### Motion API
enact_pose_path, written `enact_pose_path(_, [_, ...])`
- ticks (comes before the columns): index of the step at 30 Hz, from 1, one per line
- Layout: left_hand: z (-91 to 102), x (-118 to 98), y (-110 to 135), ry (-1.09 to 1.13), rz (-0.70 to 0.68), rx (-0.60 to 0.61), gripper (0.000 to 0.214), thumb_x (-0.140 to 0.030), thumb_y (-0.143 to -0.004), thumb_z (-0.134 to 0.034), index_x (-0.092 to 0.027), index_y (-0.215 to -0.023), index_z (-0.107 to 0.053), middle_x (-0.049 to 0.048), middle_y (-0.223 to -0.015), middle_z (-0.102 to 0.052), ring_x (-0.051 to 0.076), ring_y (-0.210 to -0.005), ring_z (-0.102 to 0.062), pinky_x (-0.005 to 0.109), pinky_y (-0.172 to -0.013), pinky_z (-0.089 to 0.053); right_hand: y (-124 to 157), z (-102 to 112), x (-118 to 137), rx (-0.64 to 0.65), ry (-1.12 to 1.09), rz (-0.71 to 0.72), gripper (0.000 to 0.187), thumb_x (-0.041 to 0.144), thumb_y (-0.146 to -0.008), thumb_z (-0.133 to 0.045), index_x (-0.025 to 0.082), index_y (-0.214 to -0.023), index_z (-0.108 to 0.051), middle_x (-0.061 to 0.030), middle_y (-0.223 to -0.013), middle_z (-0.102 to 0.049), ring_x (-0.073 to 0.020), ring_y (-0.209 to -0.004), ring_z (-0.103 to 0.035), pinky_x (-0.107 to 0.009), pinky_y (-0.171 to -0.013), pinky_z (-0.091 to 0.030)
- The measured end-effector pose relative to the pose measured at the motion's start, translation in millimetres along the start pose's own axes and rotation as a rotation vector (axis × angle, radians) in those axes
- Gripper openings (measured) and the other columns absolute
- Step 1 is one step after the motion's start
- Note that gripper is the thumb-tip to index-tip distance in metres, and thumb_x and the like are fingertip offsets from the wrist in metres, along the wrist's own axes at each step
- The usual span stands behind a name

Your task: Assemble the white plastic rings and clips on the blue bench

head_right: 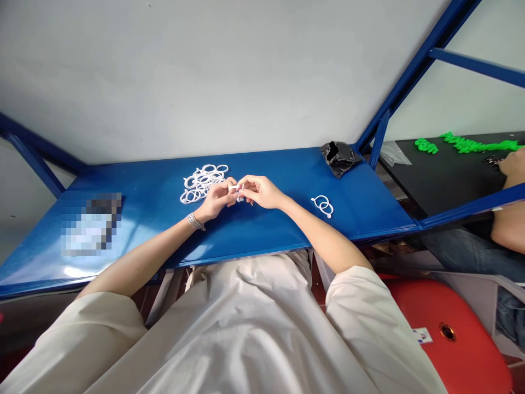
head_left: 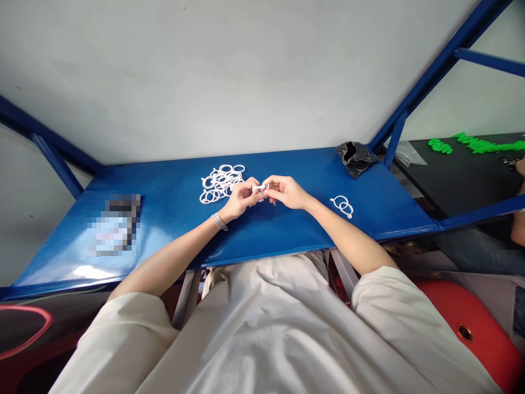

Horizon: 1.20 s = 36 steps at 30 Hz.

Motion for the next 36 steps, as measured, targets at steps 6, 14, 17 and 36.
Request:
enact_pose_path(6, [-0.2, 7, 2, -0.232, -0.067, 0.038, 0.052, -0.047, -0.080, -0.091, -0.021, -0.115, -0.064, 0.0073, -0.108, -0.063, 0.018, -0.090, -0.064, 0.032, -0.077, -0.057, -2, 4, -1, -0.003, -0.024, 0.015, 0.041, 0.055, -0.092, -0.077, 0.019, -0.103, -0.061, 0.0009, -0.076, -0.066, -0.0127, -0.062, -0.060, -0.027, -0.060, -0.052])
enact_pose_path(14, [-0.1, 12, 1, -0.358, 0.000, 0.048, 0.047, -0.050, -0.090, -0.080, -0.017, -0.121, -0.066, 0.0109, -0.112, -0.073, 0.022, -0.096, -0.070, 0.037, -0.087, -0.058, -3, 10, -1, -0.070, 0.038, 0.024, 0.047, 0.064, -0.093, -0.074, 0.019, -0.100, -0.060, 0.0039, -0.068, -0.059, -0.0114, -0.054, -0.054, -0.026, -0.055, -0.047])
enact_pose_path(17, [0.5, 9, 2, -0.345, 0.001, 0.033, 0.050, -0.052, -0.093, -0.076, -0.016, -0.126, -0.065, 0.0102, -0.106, -0.074, 0.020, -0.088, -0.069, 0.035, -0.082, -0.057, -3, 14, -4, -0.069, 0.146, -0.014, 0.044, 0.062, -0.095, -0.071, 0.019, -0.099, -0.061, 0.0040, -0.067, -0.057, -0.0113, -0.053, -0.053, -0.025, -0.052, -0.043])
enact_pose_path(36, [0.3, 0, 4, -0.358, -0.035, 0.036, 0.045, -0.054, -0.093, -0.075, -0.017, -0.117, -0.069, 0.0064, -0.095, -0.065, 0.016, -0.078, -0.060, 0.029, -0.073, -0.053, 3, 15, -13, 0.113, 0.162, -0.217, 0.020, 0.027, -0.100, -0.065, 0.023, -0.100, -0.046, 0.0060, -0.065, -0.065, -0.0124, -0.056, -0.061, -0.022, -0.055, -0.051])
Point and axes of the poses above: each hand's wrist, its own y-axis away from the middle knuckle, its own z-axis out of the back of the hand, x = y × z, the point moved 3 cm from there along -y, towards the middle knuckle
